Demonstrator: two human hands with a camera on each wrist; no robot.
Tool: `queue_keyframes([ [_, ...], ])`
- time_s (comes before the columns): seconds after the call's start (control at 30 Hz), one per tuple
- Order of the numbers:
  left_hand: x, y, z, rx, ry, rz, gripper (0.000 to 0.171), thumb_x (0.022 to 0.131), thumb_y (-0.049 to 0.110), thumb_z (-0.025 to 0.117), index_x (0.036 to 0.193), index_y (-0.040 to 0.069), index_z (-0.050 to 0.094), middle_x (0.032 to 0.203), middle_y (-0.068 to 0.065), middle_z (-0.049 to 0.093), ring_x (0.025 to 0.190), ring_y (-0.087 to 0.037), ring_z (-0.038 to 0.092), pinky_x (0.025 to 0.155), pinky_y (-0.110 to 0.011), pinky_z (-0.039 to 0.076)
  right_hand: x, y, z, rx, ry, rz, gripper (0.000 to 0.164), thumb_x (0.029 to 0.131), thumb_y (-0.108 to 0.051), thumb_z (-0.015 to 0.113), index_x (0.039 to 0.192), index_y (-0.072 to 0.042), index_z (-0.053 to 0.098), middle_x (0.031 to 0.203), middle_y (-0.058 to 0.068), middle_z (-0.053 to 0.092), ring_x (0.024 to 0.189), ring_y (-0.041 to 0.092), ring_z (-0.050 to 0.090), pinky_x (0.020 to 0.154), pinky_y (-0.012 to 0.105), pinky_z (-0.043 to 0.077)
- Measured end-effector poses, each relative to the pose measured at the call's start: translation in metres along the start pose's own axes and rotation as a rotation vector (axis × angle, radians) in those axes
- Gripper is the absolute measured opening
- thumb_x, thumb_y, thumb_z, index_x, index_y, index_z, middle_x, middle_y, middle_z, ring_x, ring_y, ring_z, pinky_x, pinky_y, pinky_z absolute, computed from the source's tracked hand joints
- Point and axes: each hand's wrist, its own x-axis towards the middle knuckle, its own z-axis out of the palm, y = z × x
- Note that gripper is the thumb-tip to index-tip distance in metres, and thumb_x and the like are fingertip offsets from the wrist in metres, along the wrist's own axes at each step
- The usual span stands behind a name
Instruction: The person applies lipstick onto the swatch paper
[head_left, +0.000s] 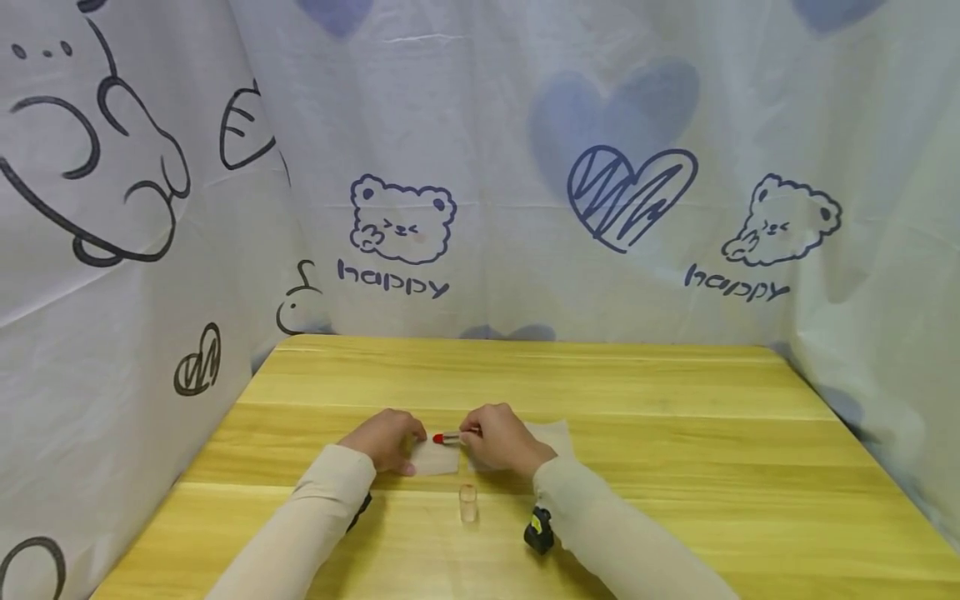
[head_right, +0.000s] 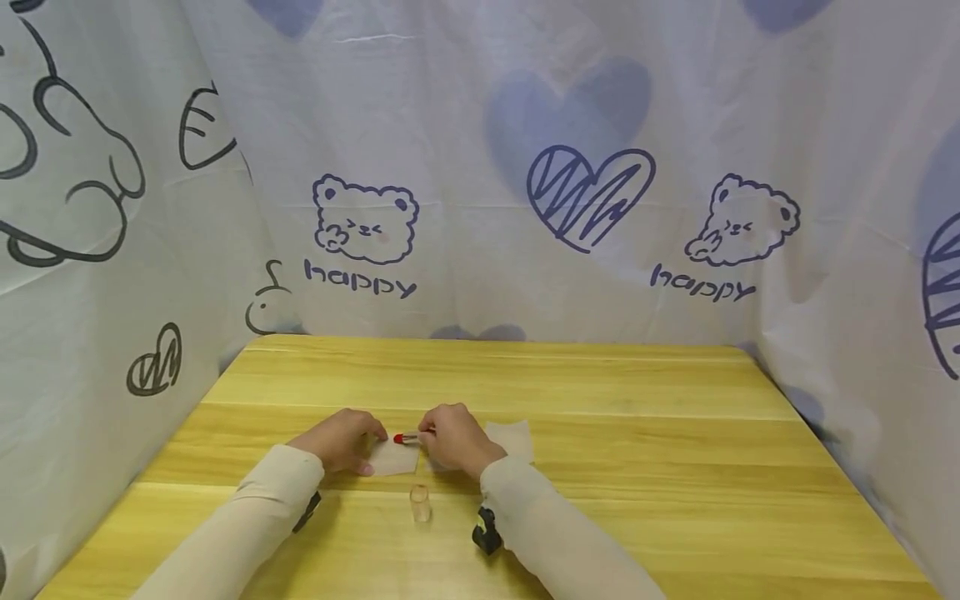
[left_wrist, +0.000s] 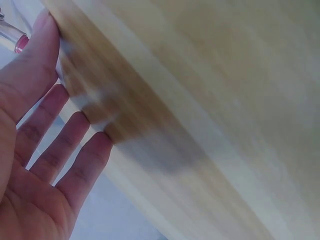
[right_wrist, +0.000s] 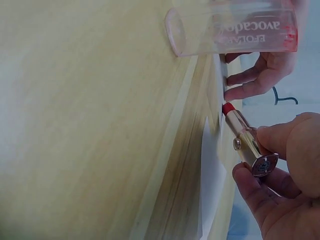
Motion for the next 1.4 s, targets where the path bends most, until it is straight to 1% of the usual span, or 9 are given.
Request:
queue_keyframes([
  [0.17,0.001,0.002,-0.001,0.005,-0.003,-0.002,0.045,0.069,0.018,0.089,0.109,0.01,0.071,0.113,-0.007,0.066,0.108,-0.026,0.059,0.096,-0.041,0.046,-0.001,0.0,-0.002,0.013,-0.016,-0.013,0.012,0.093,-0.013,0.066,0.096,-0.007,0.076,0.094,0.003,0.072,0.076,0.007,0.06,0.066,0.023,0.05],
  [0.33,0.001,0.003,-0.003,0.01,-0.003,0.001,0.045,0.069,0.017,0.089,0.109,0.009,0.071,0.114,-0.008,0.066,0.11,-0.028,0.059,0.097,-0.042,0.046,-0.002,-0.002,-0.005,0.023,-0.038,-0.026,0.012,0.093,-0.013,0.066,0.096,-0.006,0.077,0.09,0.001,0.071,0.07,0.004,0.056,0.063,0.021,0.048],
  [0.5,0.001,0.003,-0.003,0.018,-0.001,-0.001,0.046,0.068,0.017,0.089,0.109,0.01,0.071,0.114,-0.008,0.066,0.112,-0.029,0.058,0.099,-0.043,0.044,-0.004,-0.004,-0.009,0.052,-0.078,-0.024,0.012,0.093,-0.013,0.067,0.096,-0.006,0.077,0.087,-0.002,0.071,0.067,0.003,0.056,0.062,0.021,0.048],
  [0.7,0.002,0.0,-0.002,0.032,0.006,0.002,0.046,0.067,0.019,0.09,0.108,0.01,0.071,0.114,-0.008,0.067,0.113,-0.029,0.058,0.1,-0.043,0.044,-0.006,-0.007,-0.013,0.044,-0.13,-0.053,0.012,0.093,-0.013,0.066,0.093,-0.008,0.077,0.078,-0.008,0.068,0.058,0.003,0.052,0.055,0.02,0.045],
  [0.93,0.001,0.0,-0.002,0.033,0.016,0.012,0.046,0.066,0.018,0.09,0.107,0.009,0.071,0.111,-0.009,0.067,0.11,-0.029,0.059,0.098,-0.043,0.045,-0.007,-0.013,-0.018,0.033,-0.203,-0.071,0.011,0.093,-0.015,0.067,0.093,-0.01,0.076,0.078,-0.01,0.066,0.062,0.002,0.052,0.057,0.02,0.046],
  [1.2,-0.001,0.0,-0.001,0.019,0.02,0.014,0.046,0.066,0.018,0.09,0.107,0.008,0.071,0.11,-0.008,0.067,0.11,-0.029,0.059,0.098,-0.042,0.045,-0.009,-0.009,-0.015,0.06,-0.202,-0.079,0.01,0.094,-0.015,0.066,0.093,-0.012,0.075,0.074,-0.013,0.063,0.059,0.003,0.051,0.058,0.021,0.046],
  [1.4,-0.002,0.001,0.001,0.01,0.017,0.008,0.045,0.067,0.017,0.089,0.107,0.009,0.071,0.112,-0.008,0.067,0.111,-0.029,0.059,0.098,-0.043,0.045,-0.013,-0.004,-0.015,0.099,-0.19,-0.052,0.01,0.096,-0.015,0.063,0.094,-0.013,0.072,0.069,-0.012,0.06,0.055,0.005,0.046,0.056,0.022,0.044],
])
